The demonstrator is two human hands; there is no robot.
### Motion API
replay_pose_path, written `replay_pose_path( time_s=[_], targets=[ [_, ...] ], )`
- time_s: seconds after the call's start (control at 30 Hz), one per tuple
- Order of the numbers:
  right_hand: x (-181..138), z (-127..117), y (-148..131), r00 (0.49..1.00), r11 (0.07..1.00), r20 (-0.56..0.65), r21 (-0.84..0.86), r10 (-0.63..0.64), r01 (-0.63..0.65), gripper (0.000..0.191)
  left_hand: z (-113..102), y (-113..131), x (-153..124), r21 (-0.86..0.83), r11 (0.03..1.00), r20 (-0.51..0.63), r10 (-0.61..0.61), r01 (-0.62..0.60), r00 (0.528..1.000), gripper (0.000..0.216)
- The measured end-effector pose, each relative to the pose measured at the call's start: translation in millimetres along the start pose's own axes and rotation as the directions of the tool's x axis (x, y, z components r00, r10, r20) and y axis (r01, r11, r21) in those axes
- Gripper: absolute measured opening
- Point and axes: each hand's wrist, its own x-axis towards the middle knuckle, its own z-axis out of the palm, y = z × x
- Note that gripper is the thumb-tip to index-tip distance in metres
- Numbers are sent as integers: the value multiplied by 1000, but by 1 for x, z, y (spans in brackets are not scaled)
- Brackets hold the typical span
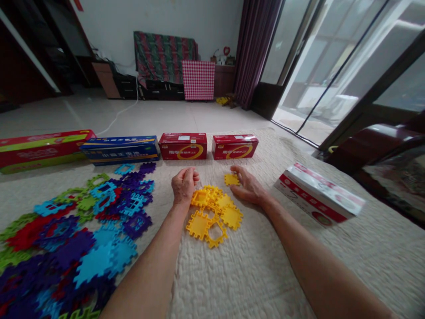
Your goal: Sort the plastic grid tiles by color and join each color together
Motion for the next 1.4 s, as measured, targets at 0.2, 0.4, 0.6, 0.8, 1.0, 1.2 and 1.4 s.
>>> replay_pose_path(
  time_s=[0.2, 0.4, 0.6, 0.8, 1.0, 1.2, 1.4],
  targets=[
    [4, 6, 6, 993, 989, 40, -95, -108, 112, 42, 0, 0, 1, -61, 998, -38, -23, 21, 999, 29],
    [5, 8, 13, 980, 978, 3, -66, -197, 196, 39, 0, 3, 2, -95, 995, -84, -33, 25, 996, 27],
    [0, 9, -28, 957, 959, -75, 24, -279, 281, 27, -6, 3, 8, -32, 997, -287, 62, -74, 956, 24],
    [-12, 23, -85, 892, 912, 219, -19, -395, 409, 35, -7, -1, 12, -7, 999, -277, 48, -52, 960, 24],
    [-18, 33, -91, 914, 916, 230, -148, -335, 373, 28, -6, -2, 11, -12, 998, -249, 50, -55, 967, 24],
    [-10, 26, -76, 924, 928, 86, 23, -373, 372, 31, -6, 1, 9, 4, 999, -227, 49, -49, 973, 23],
    [3, 6, -15, 995, 994, -49, -76, -82, 78, 42, -4, 2, 8, -10, 999, -229, 48, -52, 972, 22]
  ],
)
